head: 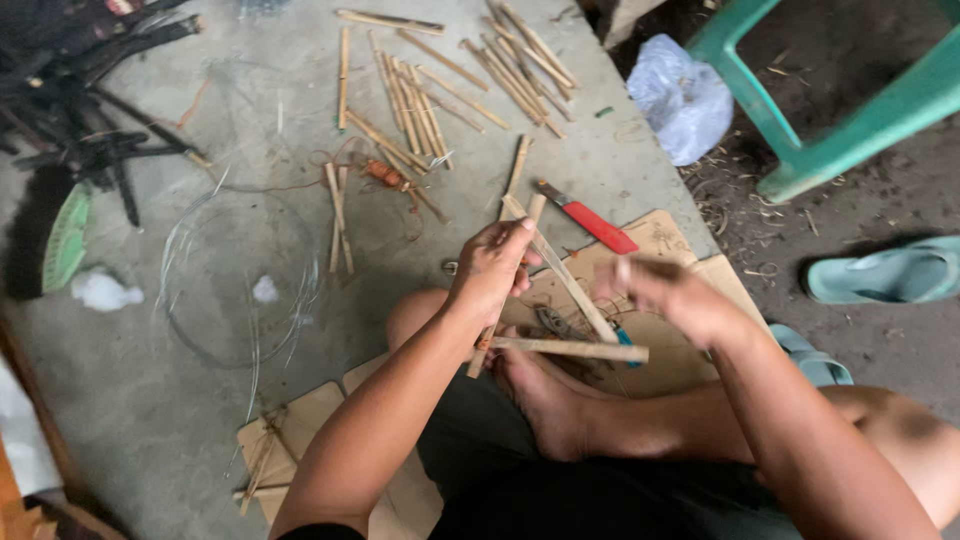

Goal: The person assembles a small bamboo frame by joining thin bamboo sticks with string. They use a utility knife to trim the sticks and scissors to cut the string, then tie the joints together.

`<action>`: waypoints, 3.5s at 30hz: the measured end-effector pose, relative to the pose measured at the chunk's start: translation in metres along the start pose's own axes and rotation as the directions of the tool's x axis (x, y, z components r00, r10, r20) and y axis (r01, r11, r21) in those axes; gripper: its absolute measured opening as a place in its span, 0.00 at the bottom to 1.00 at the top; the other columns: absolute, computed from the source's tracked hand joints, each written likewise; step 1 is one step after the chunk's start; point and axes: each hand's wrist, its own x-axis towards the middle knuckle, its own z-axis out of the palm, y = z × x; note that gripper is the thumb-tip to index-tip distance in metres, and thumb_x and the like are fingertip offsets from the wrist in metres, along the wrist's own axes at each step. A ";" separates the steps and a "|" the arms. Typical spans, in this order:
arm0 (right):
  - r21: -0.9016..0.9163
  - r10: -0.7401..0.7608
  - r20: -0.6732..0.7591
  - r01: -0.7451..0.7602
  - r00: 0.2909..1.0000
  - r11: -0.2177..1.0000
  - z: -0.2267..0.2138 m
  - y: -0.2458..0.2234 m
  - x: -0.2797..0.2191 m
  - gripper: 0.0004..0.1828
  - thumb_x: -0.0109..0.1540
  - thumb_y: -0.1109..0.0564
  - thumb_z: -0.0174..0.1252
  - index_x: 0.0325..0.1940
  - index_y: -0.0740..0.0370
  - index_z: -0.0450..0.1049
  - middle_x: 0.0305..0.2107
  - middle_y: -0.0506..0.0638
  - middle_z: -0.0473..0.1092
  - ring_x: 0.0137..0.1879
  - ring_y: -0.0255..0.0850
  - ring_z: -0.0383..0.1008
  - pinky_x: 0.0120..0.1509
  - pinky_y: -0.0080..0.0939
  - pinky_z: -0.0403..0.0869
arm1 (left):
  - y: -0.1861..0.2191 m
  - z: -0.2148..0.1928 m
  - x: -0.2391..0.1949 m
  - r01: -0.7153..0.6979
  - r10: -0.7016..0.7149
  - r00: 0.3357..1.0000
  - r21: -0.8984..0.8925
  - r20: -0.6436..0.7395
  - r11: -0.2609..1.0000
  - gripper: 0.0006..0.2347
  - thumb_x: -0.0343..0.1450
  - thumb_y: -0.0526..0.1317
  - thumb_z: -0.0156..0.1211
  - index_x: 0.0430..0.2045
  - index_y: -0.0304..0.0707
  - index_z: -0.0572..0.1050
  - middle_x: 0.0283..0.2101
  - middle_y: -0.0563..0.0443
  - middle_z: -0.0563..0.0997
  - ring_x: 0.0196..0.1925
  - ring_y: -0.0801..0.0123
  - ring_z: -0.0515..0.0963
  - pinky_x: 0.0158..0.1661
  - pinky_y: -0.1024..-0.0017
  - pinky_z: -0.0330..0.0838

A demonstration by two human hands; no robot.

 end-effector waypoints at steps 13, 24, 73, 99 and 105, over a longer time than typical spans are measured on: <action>0.068 -0.200 0.243 0.189 0.949 0.980 0.010 0.058 -0.038 0.32 0.61 0.61 0.59 0.70 0.64 0.64 0.56 0.48 0.73 0.61 0.36 0.71 0.65 0.39 0.69 | -0.011 -0.017 -0.003 0.002 -0.011 0.998 -0.143 -0.062 0.990 0.11 0.71 0.45 0.61 0.40 0.41 0.72 0.31 0.48 0.78 0.13 0.73 0.70 0.14 0.75 0.61; 0.308 -0.144 0.131 0.098 0.981 0.946 0.011 0.083 -0.031 0.16 0.65 0.61 0.57 0.55 0.69 0.77 0.39 0.56 0.80 0.33 0.34 0.65 0.39 0.34 0.66 | -0.009 -0.019 -0.001 -0.082 0.090 0.995 -0.186 0.037 0.979 0.10 0.74 0.39 0.57 0.45 0.38 0.67 0.41 0.42 0.84 0.18 0.74 0.74 0.16 0.76 0.64; 0.385 -0.025 -0.342 0.164 0.939 0.908 0.012 0.092 -0.008 0.12 0.67 0.55 0.58 0.36 0.66 0.78 0.33 0.54 0.78 0.26 0.31 0.57 0.31 0.32 0.60 | -0.019 -0.052 0.049 0.006 0.009 0.967 -0.060 0.255 0.998 0.08 0.72 0.37 0.59 0.43 0.35 0.76 0.39 0.46 0.83 0.40 0.63 0.85 0.40 0.63 0.82; -0.057 -0.148 -0.160 0.140 0.976 0.988 0.003 0.087 -0.019 0.10 0.64 0.57 0.63 0.43 0.68 0.82 0.30 0.50 0.79 0.34 0.30 0.73 0.39 0.31 0.73 | -0.037 -0.028 0.031 -0.079 0.101 0.984 -0.151 0.145 0.985 0.13 0.74 0.39 0.61 0.50 0.34 0.75 0.40 0.51 0.82 0.33 0.77 0.76 0.29 0.79 0.74; -0.087 -0.151 -0.123 0.141 0.981 0.986 0.003 0.072 -0.031 0.10 0.60 0.61 0.64 0.46 0.64 0.83 0.34 0.50 0.81 0.39 0.32 0.77 0.44 0.35 0.76 | -0.033 -0.028 0.027 -0.108 0.126 0.981 -0.124 0.147 0.986 0.12 0.73 0.39 0.62 0.48 0.32 0.77 0.39 0.52 0.82 0.33 0.78 0.75 0.28 0.80 0.70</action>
